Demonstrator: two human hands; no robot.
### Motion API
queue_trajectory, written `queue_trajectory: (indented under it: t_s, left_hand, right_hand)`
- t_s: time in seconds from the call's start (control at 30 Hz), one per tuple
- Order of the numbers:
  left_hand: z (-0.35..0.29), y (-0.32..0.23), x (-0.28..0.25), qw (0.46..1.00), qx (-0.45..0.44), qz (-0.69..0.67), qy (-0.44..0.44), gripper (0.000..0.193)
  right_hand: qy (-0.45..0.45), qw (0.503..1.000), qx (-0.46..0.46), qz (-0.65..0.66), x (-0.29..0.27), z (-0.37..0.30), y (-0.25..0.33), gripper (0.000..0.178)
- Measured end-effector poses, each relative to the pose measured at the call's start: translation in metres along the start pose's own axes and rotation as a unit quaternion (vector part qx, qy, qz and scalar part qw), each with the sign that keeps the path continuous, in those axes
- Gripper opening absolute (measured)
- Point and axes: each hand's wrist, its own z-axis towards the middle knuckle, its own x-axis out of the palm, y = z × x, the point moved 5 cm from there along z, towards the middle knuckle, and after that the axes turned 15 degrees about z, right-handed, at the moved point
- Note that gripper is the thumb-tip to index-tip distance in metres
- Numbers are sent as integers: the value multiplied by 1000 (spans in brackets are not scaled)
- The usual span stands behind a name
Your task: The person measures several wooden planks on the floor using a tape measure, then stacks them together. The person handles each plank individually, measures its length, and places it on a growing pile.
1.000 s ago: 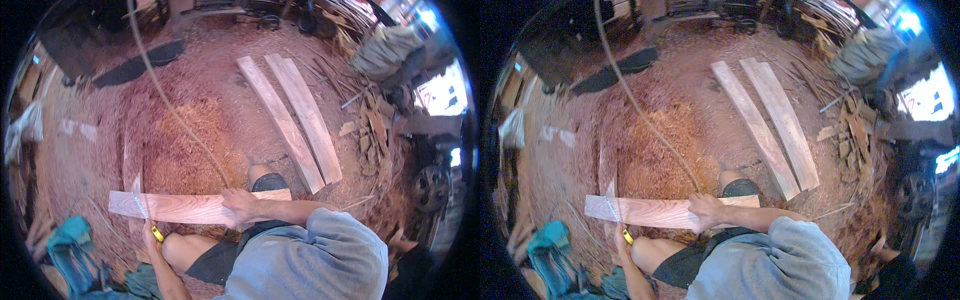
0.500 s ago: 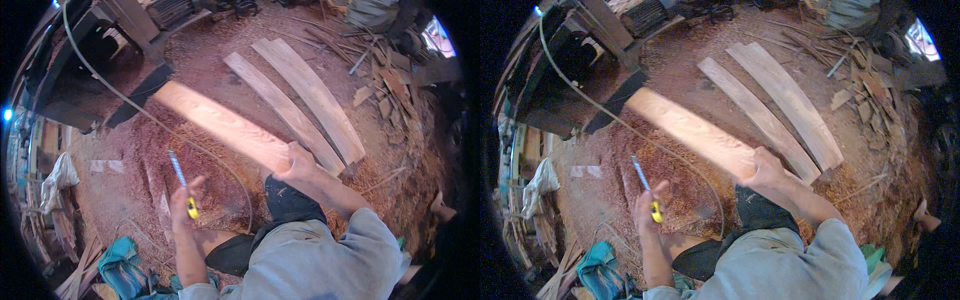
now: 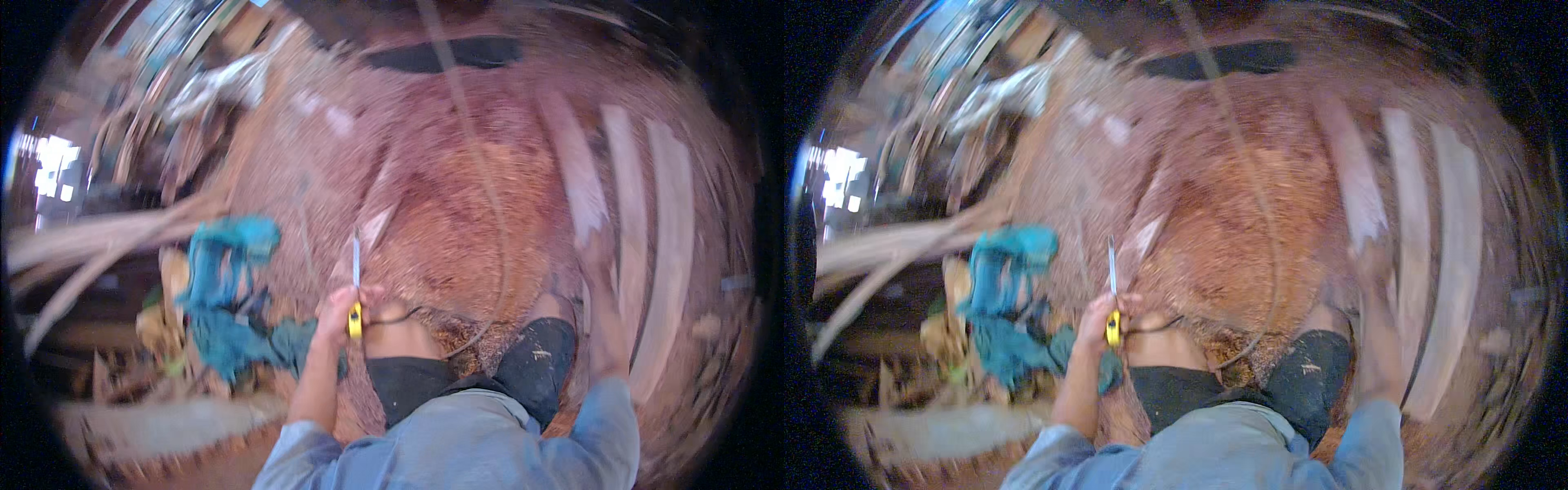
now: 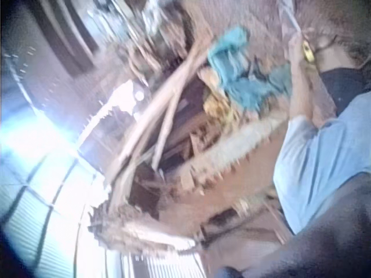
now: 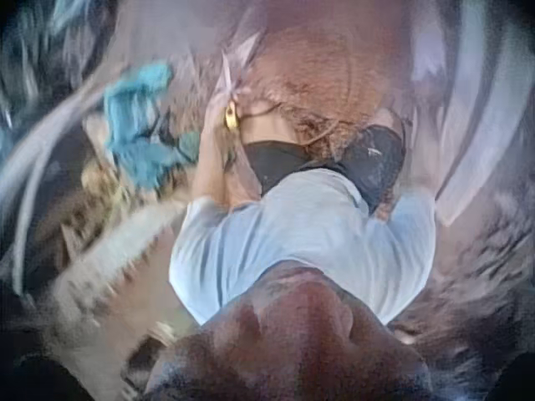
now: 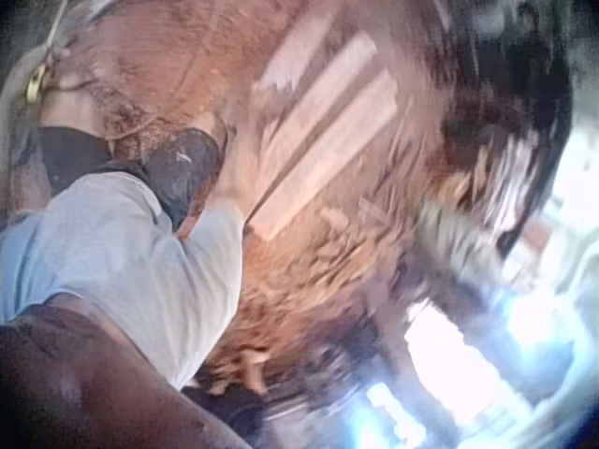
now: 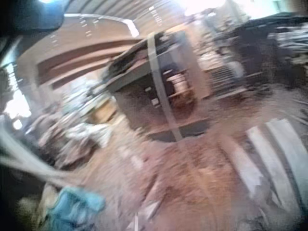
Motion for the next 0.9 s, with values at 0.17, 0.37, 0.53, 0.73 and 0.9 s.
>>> queue_trajectory:
  t_s: [0.17, 0.37, 0.53, 0.73, 0.9]
  left_hand:
    - [6, 186, -159, 955, -93, -211, -185, 29]
    - [14, 313, -183, 951, -158, -29, -264, 32]
    - [10, 351, -210, 856, -320, 90, -395, 29]
    - [-26, 397, -267, 860, -227, -157, -429, 23]
    - [-1, 364, -258, 888, -268, -43, -371, 33]
  right_hand:
    - [24, 954, 31, 297, 47, -21, 72, 45]
    - [274, 858, 75, 427, 124, -64, 132, 26]
    - [348, 849, 62, 393, 156, -81, 209, 26]
    - [476, 735, 132, 465, 203, -118, 308, 22]
    - [653, 652, 116, 368, 238, -164, 399, 40]
